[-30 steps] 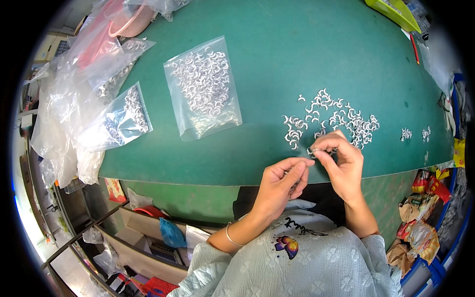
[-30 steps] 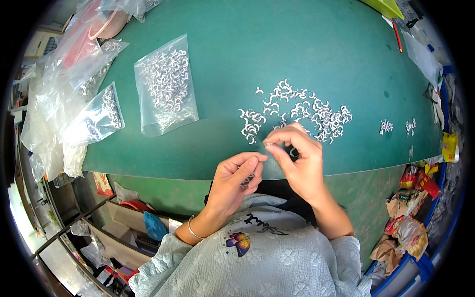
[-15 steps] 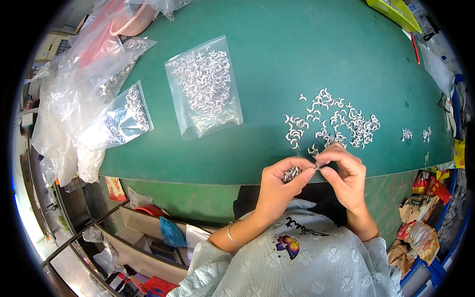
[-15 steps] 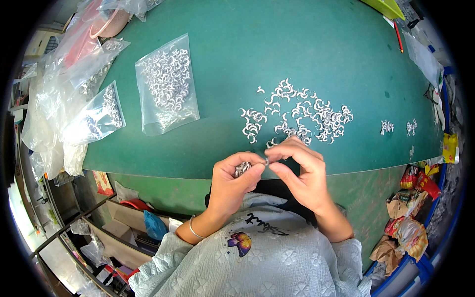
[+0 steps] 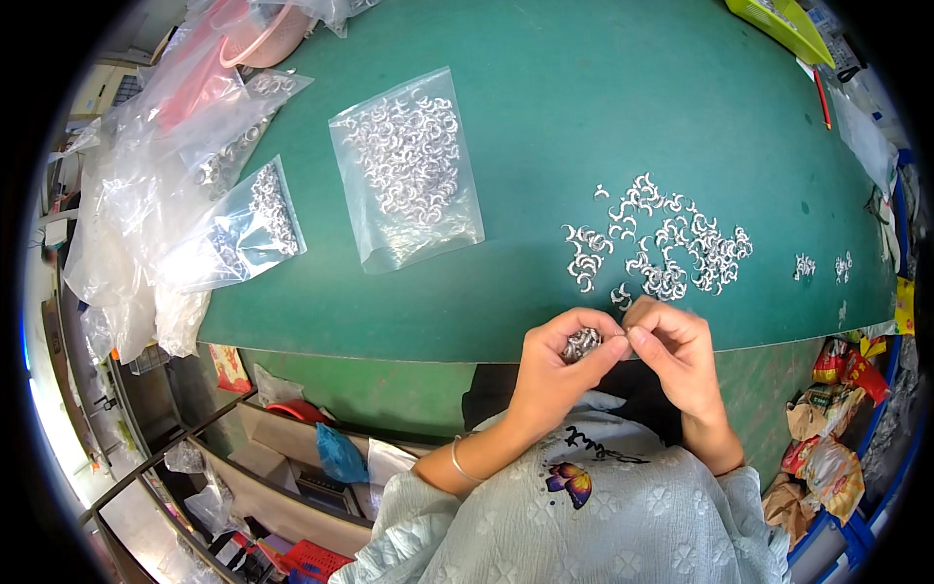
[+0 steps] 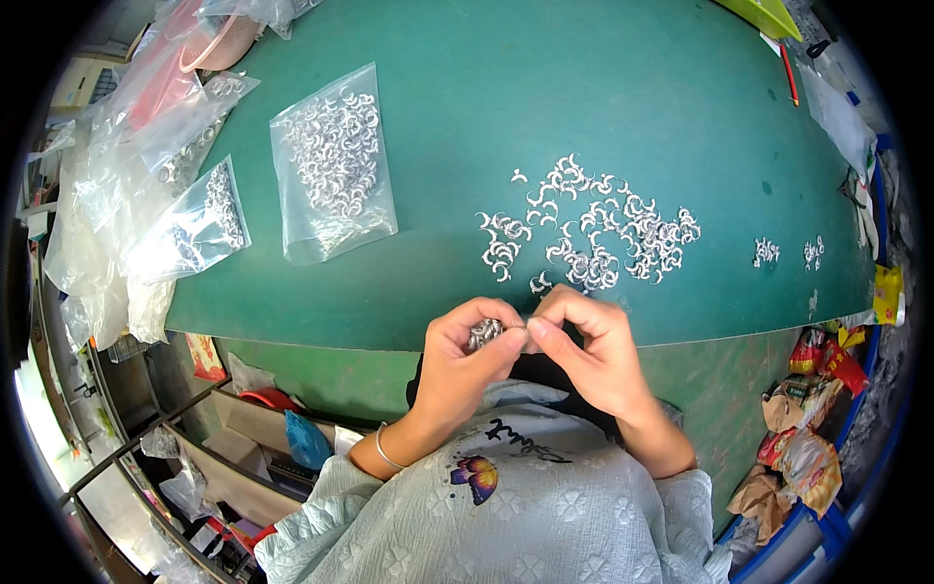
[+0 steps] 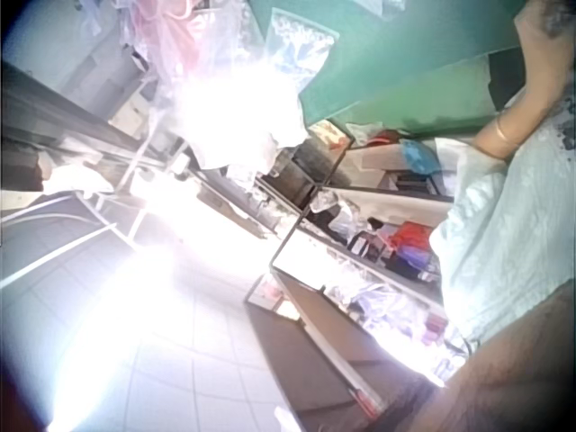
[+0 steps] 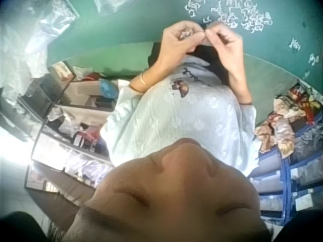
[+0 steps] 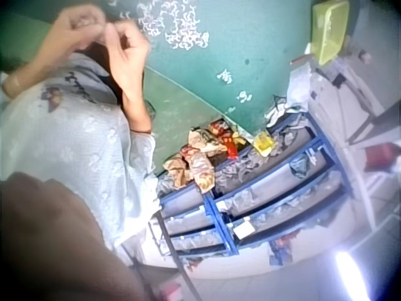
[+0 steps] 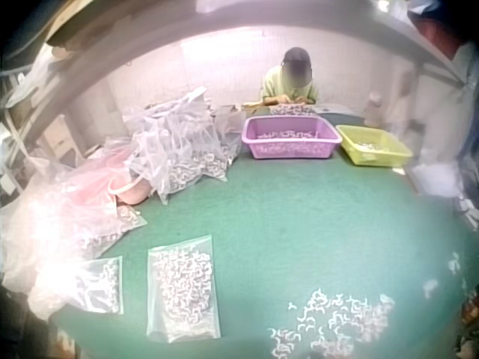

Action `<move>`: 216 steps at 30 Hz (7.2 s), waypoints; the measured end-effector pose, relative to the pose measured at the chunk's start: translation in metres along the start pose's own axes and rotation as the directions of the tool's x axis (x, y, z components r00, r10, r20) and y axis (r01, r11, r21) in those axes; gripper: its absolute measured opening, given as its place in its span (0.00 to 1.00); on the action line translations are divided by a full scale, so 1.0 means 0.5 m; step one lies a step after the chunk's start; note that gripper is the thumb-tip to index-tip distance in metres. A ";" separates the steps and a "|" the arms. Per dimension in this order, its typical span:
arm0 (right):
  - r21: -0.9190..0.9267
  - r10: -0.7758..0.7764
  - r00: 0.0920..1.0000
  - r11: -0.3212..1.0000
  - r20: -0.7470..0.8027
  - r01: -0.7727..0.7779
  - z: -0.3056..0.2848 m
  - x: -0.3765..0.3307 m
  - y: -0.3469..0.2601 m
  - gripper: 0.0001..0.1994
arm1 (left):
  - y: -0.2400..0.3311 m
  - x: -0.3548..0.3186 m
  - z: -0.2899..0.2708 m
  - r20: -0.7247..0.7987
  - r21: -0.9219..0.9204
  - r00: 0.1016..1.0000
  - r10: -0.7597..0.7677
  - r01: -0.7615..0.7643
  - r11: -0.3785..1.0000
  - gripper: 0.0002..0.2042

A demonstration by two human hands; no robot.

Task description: The person sits at a green workbench and repeatedly picks up small silver metal hooks and screws from a pile. They manually screw the hooks onto the screws one by one, holding the components in their hands. The assembled hardware is placed back onto the table in a growing pile.

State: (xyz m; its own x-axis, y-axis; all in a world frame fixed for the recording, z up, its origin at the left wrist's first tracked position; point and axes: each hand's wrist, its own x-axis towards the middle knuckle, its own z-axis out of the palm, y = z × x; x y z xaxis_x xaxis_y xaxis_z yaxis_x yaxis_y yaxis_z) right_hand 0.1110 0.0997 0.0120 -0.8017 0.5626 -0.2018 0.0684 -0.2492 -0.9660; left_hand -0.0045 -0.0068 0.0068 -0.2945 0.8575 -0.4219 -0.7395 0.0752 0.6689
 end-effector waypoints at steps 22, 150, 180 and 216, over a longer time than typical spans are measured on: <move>-0.911 -0.482 0.873 0.322 0.077 0.259 -0.005 0.094 0.022 0.08 | 0.000 0.008 -0.018 0.045 -0.337 0.999 -0.018 0.032 0.941 0.04; -0.043 -0.089 0.996 0.995 -0.031 0.088 0.018 0.034 0.003 0.04 | -0.014 0.007 -0.006 -0.184 -0.011 0.978 0.096 -0.099 0.995 0.04; -0.761 -0.564 0.820 0.488 0.099 0.428 0.034 0.059 -0.029 0.09 | -0.010 0.014 -0.003 -0.200 -0.133 0.977 0.069 -0.097 0.986 0.07; -0.906 -0.549 0.834 0.321 0.061 0.277 0.014 0.101 0.021 0.06 | -0.004 0.009 -0.026 -0.062 -0.221 0.995 0.080 -0.092 0.971 0.07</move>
State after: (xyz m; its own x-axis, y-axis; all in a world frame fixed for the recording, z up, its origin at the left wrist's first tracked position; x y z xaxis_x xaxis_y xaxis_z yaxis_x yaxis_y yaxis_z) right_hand 0.0669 0.1198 -0.0074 -0.7419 0.5578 0.3720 0.3373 0.7900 -0.5119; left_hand -0.0119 -0.0096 -0.0043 -0.3893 0.8276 -0.4043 -0.8250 -0.1180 0.5527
